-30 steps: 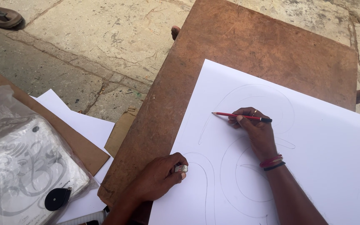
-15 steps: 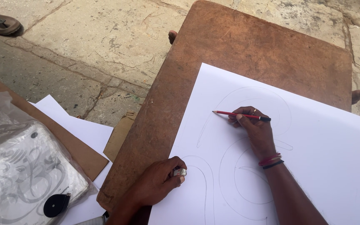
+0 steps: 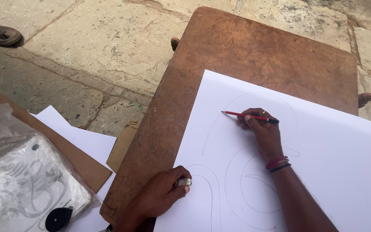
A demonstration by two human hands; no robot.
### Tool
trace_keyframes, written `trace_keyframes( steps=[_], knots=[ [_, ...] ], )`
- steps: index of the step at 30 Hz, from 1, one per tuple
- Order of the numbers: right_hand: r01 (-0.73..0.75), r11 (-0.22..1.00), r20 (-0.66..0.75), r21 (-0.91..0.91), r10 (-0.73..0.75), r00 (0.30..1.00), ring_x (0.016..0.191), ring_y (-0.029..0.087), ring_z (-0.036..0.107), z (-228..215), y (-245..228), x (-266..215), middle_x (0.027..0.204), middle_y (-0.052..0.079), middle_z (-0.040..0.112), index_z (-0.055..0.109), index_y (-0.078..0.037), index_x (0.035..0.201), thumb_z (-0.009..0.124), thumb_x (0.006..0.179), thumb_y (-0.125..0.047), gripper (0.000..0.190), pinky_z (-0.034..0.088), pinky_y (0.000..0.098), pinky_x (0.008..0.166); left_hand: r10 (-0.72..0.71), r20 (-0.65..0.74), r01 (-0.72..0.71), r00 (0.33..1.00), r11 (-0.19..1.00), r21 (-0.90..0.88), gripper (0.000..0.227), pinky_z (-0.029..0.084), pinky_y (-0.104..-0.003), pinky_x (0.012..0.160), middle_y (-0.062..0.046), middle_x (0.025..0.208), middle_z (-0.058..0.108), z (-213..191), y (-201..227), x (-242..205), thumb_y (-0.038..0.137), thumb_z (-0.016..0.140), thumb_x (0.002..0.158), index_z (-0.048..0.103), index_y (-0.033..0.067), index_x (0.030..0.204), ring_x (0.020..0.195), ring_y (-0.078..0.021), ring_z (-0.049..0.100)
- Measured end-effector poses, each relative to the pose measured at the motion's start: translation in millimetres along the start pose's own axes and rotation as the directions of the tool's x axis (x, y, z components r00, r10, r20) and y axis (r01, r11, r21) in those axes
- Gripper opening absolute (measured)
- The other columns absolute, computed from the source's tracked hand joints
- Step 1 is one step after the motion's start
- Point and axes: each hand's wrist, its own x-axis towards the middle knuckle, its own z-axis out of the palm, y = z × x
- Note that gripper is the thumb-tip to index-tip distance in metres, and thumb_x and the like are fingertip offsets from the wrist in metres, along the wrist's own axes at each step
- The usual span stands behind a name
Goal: Sketching a religious symbol on a large white sheet of paper using a pencil.
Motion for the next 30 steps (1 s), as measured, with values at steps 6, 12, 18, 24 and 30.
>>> trace_keyframes(
  steps=[6, 12, 18, 24, 30],
  knots=[
    [0.016, 0.999, -0.107, 0.051, -0.01, 0.994, 0.091, 0.016, 0.071, -3, 8, 11, 0.099, 0.011, 0.076, 0.067, -0.001, 0.111, 0.063, 0.101, -0.012, 0.016, 0.056, 0.0297, 0.08, 0.003, -0.006, -0.003, 1.0, 1.0, -0.004, 0.023, 0.05, -0.035, 0.066, -0.007, 0.081, 0.068, 1, -2, 0, 0.021, 0.067, 0.092, 0.065, 0.0057, 0.11, 0.072, -0.0157, 0.061],
    [0.031, 0.999, -0.095, 0.031, -0.028, 0.995, 0.09, 0.017, 0.07, -5, 10, 11, 0.098, 0.012, 0.075, 0.068, 0.0, 0.111, 0.063, 0.102, -0.011, 0.015, 0.056, 0.0304, 0.08, 0.007, 0.011, -0.006, 1.0, 0.999, -0.049, 0.023, 0.049, -0.034, 0.063, -0.008, 0.078, 0.068, 1, -1, 1, 0.021, 0.065, 0.093, 0.064, 0.0049, 0.11, 0.069, -0.0151, 0.061],
    [0.013, 1.0, -0.08, 0.027, -0.011, 0.997, 0.09, 0.015, 0.071, -4, 5, 13, 0.099, 0.01, 0.075, 0.067, -0.001, 0.11, 0.061, 0.1, -0.013, 0.017, 0.056, 0.0291, 0.079, 0.012, 0.017, -0.011, 1.0, 0.997, -0.076, 0.022, 0.051, -0.033, 0.065, -0.007, 0.079, 0.067, 0, 0, 1, 0.019, 0.066, 0.093, 0.064, 0.0039, 0.109, 0.071, -0.0134, 0.062],
    [0.035, 0.995, -0.2, 0.096, -0.015, 0.98, 0.089, 0.015, 0.07, -6, 13, 20, 0.099, 0.011, 0.076, 0.066, 0.0, 0.111, 0.062, 0.101, -0.014, 0.017, 0.055, 0.0291, 0.08, -0.027, 0.035, 0.029, 0.999, 0.998, -0.051, 0.023, 0.051, -0.032, 0.067, -0.008, 0.08, 0.067, -3, 5, 2, 0.019, 0.066, 0.094, 0.064, 0.0037, 0.111, 0.071, -0.0136, 0.061],
    [0.021, 0.999, -0.091, 0.049, -0.017, 0.996, 0.089, 0.014, 0.07, -6, 8, 16, 0.097, 0.01, 0.075, 0.067, 0.0, 0.11, 0.062, 0.1, -0.013, 0.017, 0.055, 0.029, 0.08, -0.063, 0.048, 0.066, 0.997, 0.995, -0.073, 0.023, 0.052, -0.032, 0.069, -0.008, 0.083, 0.066, -4, 9, 1, 0.02, 0.066, 0.094, 0.063, 0.0043, 0.11, 0.074, -0.015, 0.061]
  ],
)
